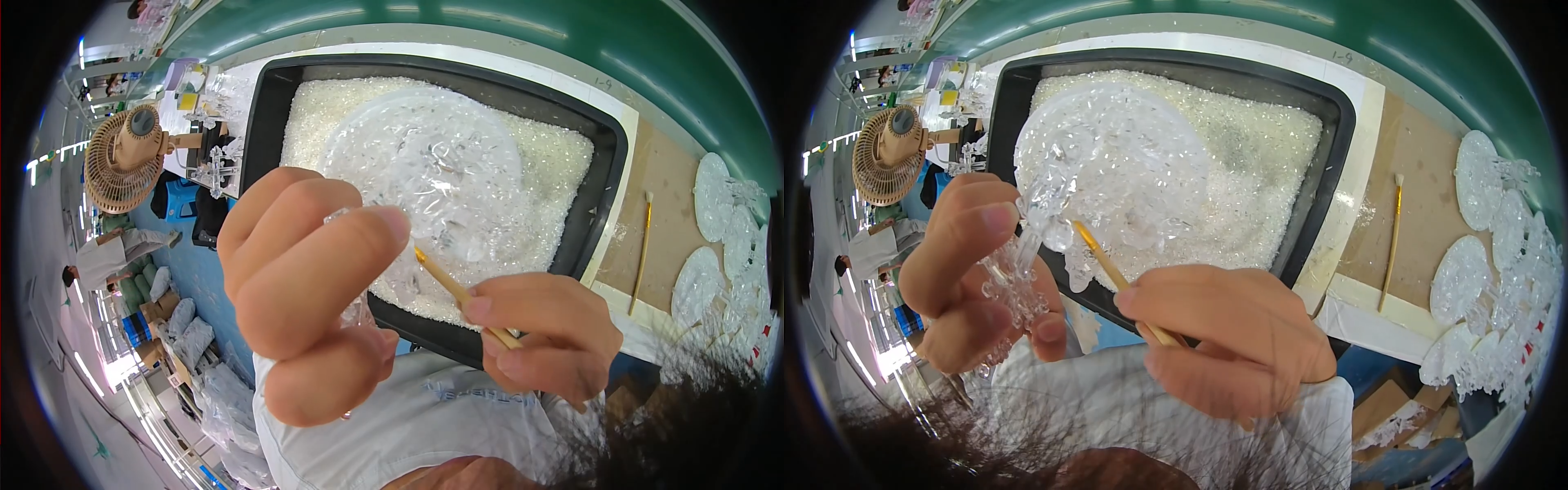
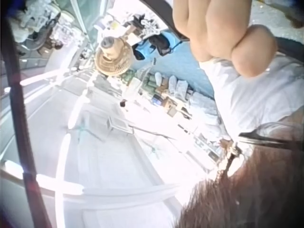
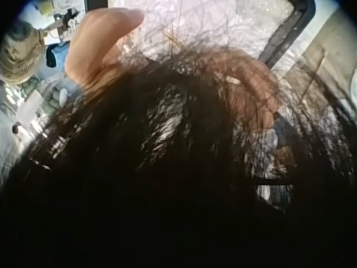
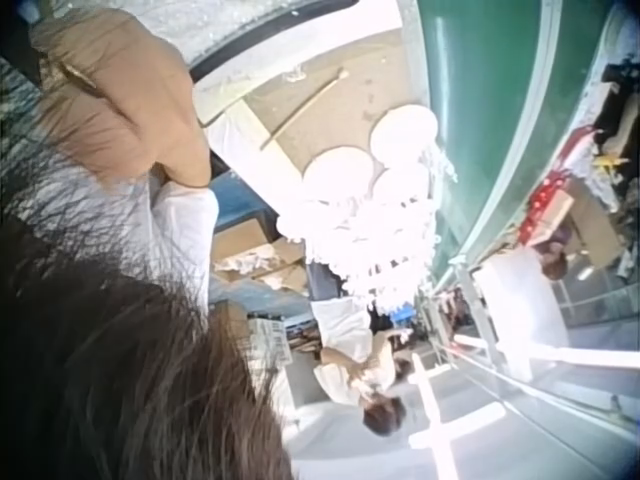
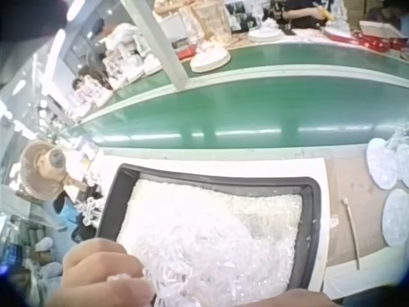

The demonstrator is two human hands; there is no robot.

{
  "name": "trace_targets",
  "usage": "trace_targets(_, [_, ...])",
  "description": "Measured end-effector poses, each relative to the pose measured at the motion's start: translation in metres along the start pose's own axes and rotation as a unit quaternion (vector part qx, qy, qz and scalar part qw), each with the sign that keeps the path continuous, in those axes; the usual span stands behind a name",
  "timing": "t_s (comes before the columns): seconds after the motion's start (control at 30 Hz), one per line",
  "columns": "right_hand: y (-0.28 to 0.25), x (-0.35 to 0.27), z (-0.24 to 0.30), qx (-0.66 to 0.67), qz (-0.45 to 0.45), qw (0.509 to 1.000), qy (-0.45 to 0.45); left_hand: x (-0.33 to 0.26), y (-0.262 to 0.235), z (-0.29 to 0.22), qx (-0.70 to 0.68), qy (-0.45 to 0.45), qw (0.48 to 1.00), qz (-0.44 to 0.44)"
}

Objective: Applying adhesive with a brush to clear ornaments and coating them with small decorative beads.

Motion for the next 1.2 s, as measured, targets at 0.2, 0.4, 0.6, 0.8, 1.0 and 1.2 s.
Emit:
trace_targets(0.2, [-0.007, 0.002, 0.001, 0.018, 0.001, 1.0, -0.006, 0.0, 0.001, 0.001, 0.003, 0.002, 1.0, -0.013])
trace_targets(0.4, [-0.004, 0.009, -0.002, 0.049, 0.085, 0.987, 0.124, -0.001, -0.001, 0.002, 0.011, -0.002, 1.0, -0.018])
trace_targets(0.6, [-0.004, 0.007, 0.0, 0.03, 0.05, 0.998, 0.027, -0.001, 0.0, 0.003, 0.01, 0.004, 1.0, -0.019])
trace_targets(0.8, [-0.004, 0.004, -0.005, 0.031, 0.066, 0.996, 0.052, -0.002, 0.0, 0.002, 0.0, 0.015, 1.0, -0.01])
trace_targets(1.0, [-0.034, -0.014, 0.006, 0.129, 0.026, 0.991, 0.016, -0.002, -0.002, 0.005, -0.006, 0.012, 1.0, 0.006])
trace_targets(1.2, [-0.036, -0.016, -0.003, 0.221, -0.166, 0.959, -0.06, -0.004, -0.002, 0.003, -0.017, 0.034, 0.999, -0.012])
Point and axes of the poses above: each hand's wrist, its own x-axis towards the middle knuckle, its own y-axis out of the palm, z = x × y, the point moved 8 cm from there along x, towards the middle knuckle, and after that the axes turned 7 degrees about x, right-handed, at the moved point
